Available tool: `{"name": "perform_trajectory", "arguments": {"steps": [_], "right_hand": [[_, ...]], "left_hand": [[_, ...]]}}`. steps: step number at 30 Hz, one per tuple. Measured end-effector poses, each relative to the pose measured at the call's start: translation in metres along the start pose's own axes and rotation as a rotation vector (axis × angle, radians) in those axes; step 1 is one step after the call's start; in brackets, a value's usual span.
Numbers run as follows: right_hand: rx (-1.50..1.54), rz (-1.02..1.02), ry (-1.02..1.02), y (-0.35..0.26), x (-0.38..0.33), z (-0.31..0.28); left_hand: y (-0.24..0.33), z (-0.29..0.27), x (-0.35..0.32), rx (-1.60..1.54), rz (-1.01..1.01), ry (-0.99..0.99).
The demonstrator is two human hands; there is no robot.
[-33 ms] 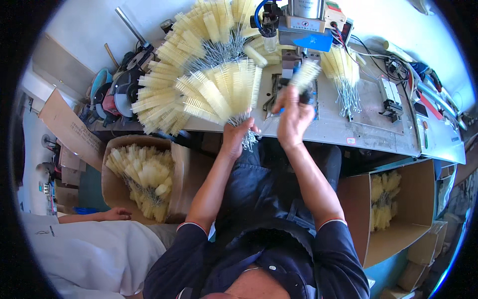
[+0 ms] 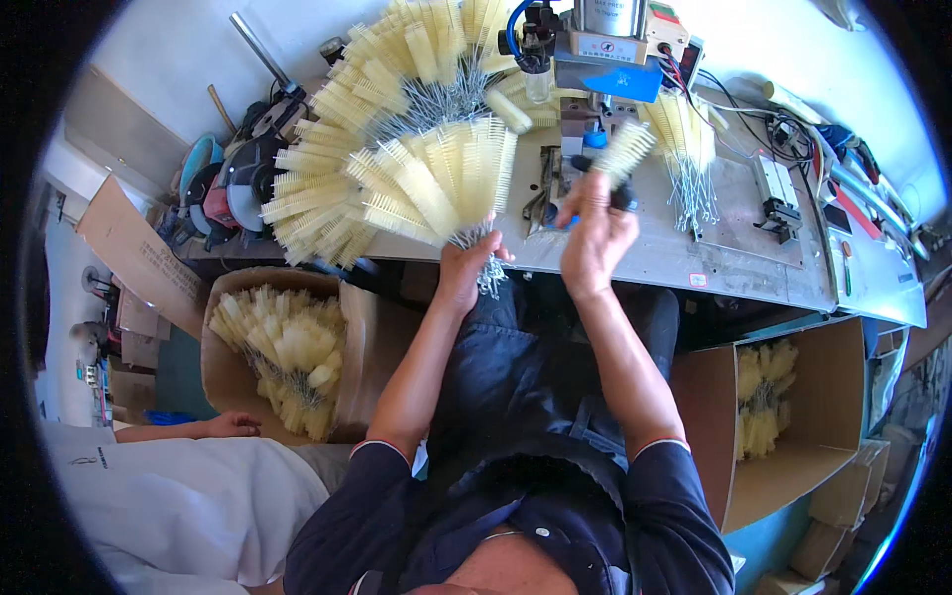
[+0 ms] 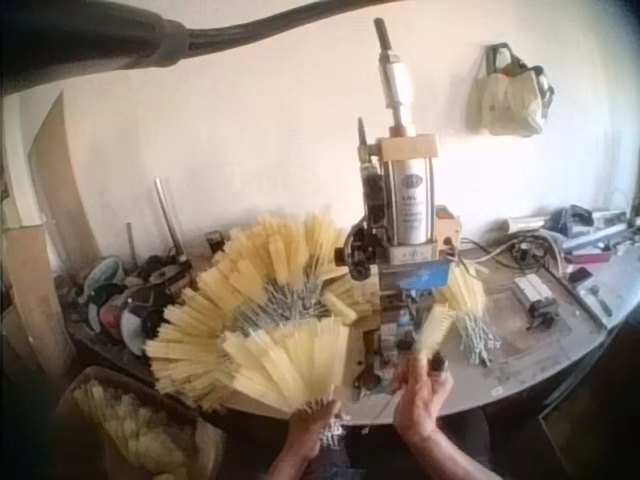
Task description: Using a machine to attach bristles to wire handles to manufacture brushes.
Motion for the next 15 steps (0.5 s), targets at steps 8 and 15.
{"name": "perform_trajectory", "arguments": {"steps": [8, 15], "right_hand": [[-0.141, 0.499, -0.079, 0.026, -0.004, -0.074], [-0.049, 0.734, -0.082, 0.037, -0.003, -0.069]], "left_hand": [[0.022, -0.014, 0.049, 0.114, 0.136, 0.106], [0.003, -0.011, 0.070, -0.056, 0.129, 0.169]]}}
Point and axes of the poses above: each hand's wrist, its own x-axis towards the middle knuckle, its own z-axis out of the palm, y = z × x, the point moved 1 cm from there along x, towards the middle knuckle, and after that the axes turned 3 degrees about y, right-handed, at the moved point
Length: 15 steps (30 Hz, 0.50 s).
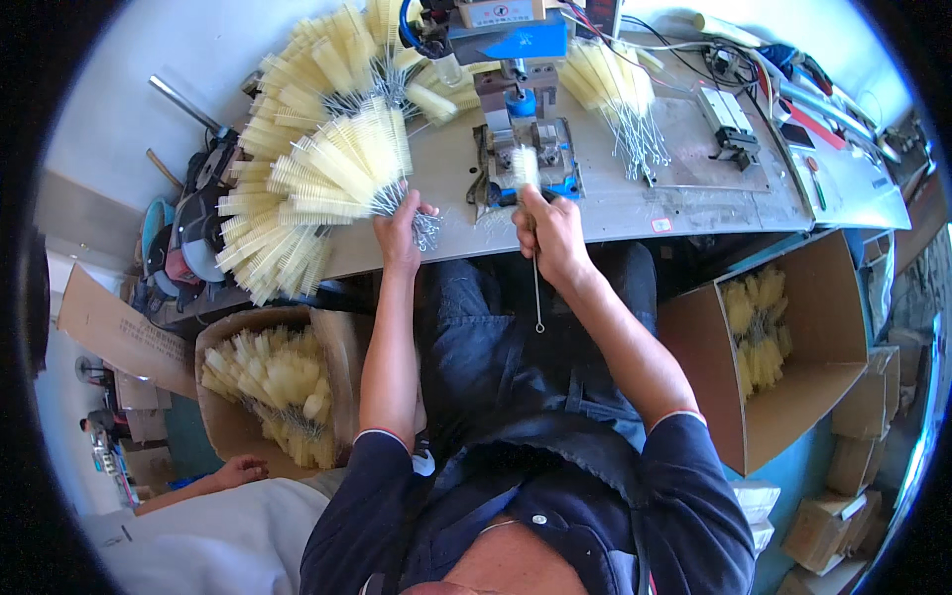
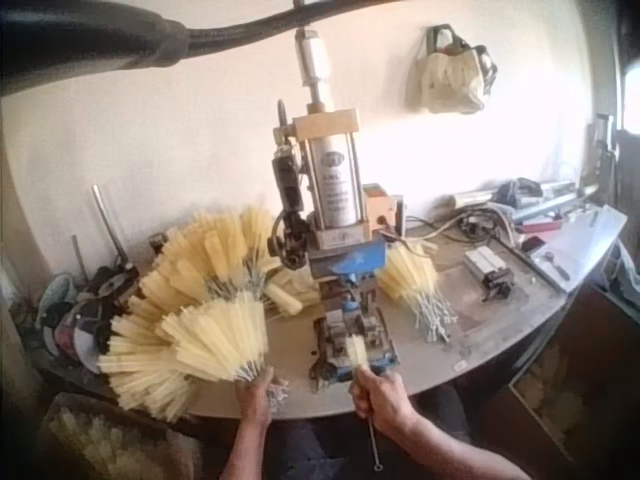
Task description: Using a machine to attach bristles to wire handles to manufacture brushes.
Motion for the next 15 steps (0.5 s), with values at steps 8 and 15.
{"name": "perform_trajectory", "arguments": {"steps": [8, 15], "right_hand": [[0.135, 0.081, -0.121, 0.000, 0.024, 0.022], [0.000, -0.060, 0.006, 0.004, 0.027, 0.014]], "left_hand": [[-0.016, -0.009, 0.000, 0.092, 0.046, 0.030], [-0.020, -0.013, -0.003, 0.247, 0.188, 0.163]]}}
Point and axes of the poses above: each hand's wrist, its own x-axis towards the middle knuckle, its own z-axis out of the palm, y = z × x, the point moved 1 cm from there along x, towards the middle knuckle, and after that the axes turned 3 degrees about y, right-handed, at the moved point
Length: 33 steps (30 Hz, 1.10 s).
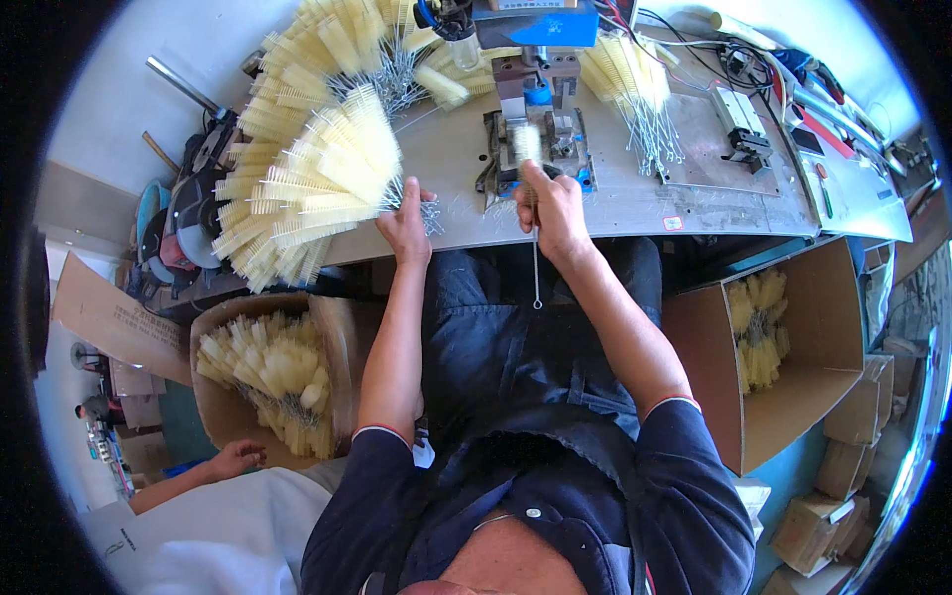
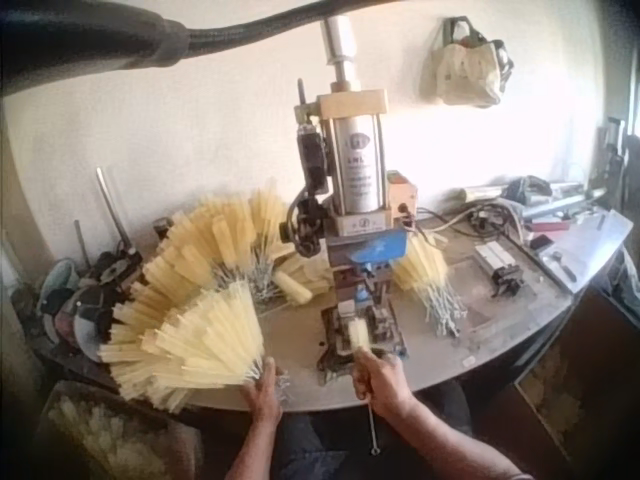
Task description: Using a machine to attach bristles to wire handles to manufacture brushes.
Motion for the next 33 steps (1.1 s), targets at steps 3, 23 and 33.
{"name": "perform_trajectory", "arguments": {"steps": [3, 23, 33], "right_hand": [[-0.253, -0.264, 0.079, 0.000, -0.004, -0.008], [-0.488, -0.403, 0.107, 0.021, 0.003, -0.035], [-0.520, -0.351, 0.101, 0.022, 0.004, -0.037]], "left_hand": [[0.006, 0.004, -0.005, 0.025, 0.055, 0.034], [-0.024, -0.013, 0.031, 0.299, 0.362, 0.045], [-0.004, -0.010, 0.021, 0.210, 0.184, 0.051]]}}
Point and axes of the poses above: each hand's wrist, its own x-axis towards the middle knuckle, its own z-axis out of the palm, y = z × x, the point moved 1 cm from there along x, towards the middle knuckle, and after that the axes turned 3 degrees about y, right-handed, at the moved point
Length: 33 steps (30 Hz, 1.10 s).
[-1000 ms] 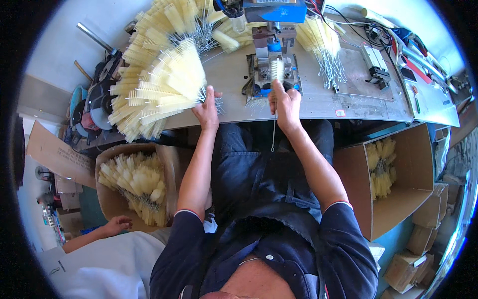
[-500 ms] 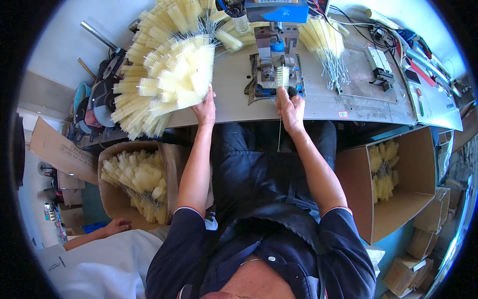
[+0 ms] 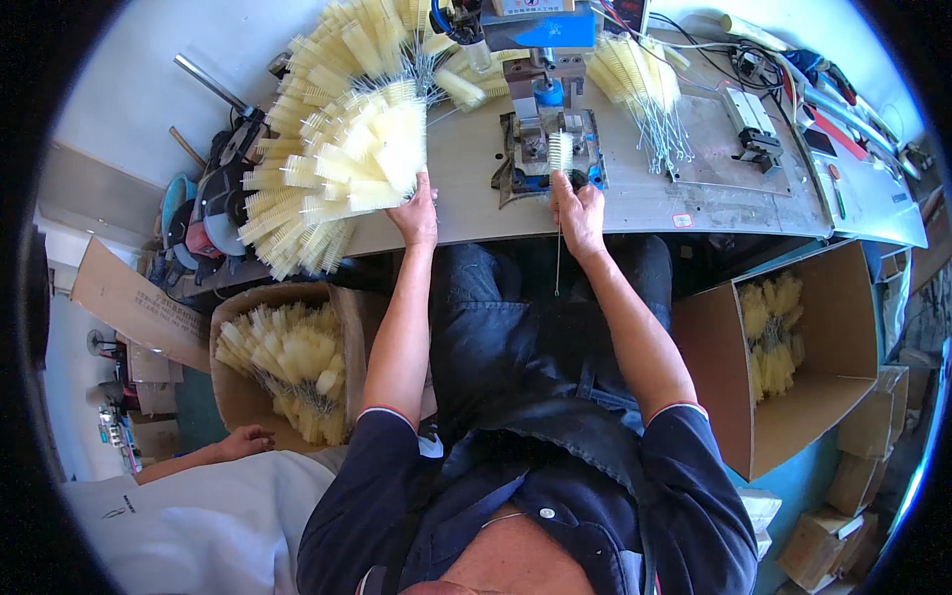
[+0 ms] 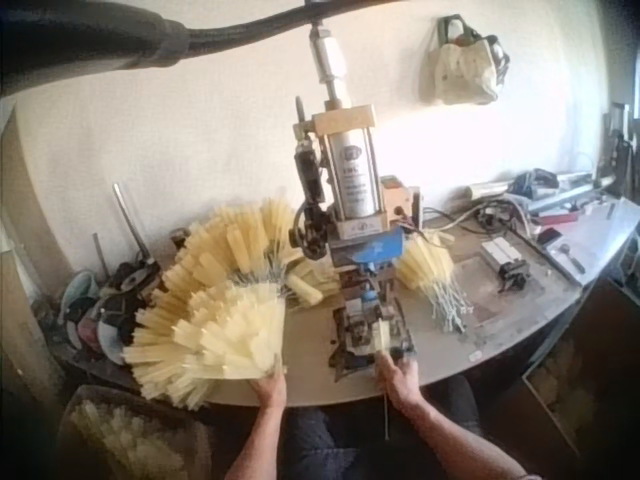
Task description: Using a machine to attach bristles to wire handles to manufacture brushes.
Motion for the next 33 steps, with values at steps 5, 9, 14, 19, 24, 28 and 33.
{"name": "perform_trajectory", "arguments": {"steps": [5, 9, 14, 19, 24, 28, 33], "right_hand": [[0.000, -0.016, 0.025, 0.006, 0.004, 0.000], [0.006, -0.009, 0.020, 0.002, 0.004, 0.001], [0.027, -0.013, 0.029, 0.004, 0.005, 0.003], [0.001, -0.025, 0.046, 0.002, 0.000, 0.003], [0.041, -0.013, 0.039, 0.002, -0.003, 0.002], [0.037, -0.039, 0.004, 0.007, 0.002, -0.001], [-0.053, -0.047, -0.004, 0.010, 0.005, 0.003]], "left_hand": [[0.007, 0.008, -0.003, -0.146, -0.056, 0.078], [0.008, 0.003, 0.004, -0.128, -0.137, 0.007], [0.004, 0.007, 0.005, -0.169, -0.057, 0.071], [0.006, 0.005, 0.003, -0.167, -0.079, 0.047], [0.000, -0.001, 0.005, -0.184, -0.041, 0.059], [0.002, 0.003, 0.006, -0.200, -0.033, 0.048], [-0.003, 0.001, 0.008, -0.186, -0.027, 0.038]]}}
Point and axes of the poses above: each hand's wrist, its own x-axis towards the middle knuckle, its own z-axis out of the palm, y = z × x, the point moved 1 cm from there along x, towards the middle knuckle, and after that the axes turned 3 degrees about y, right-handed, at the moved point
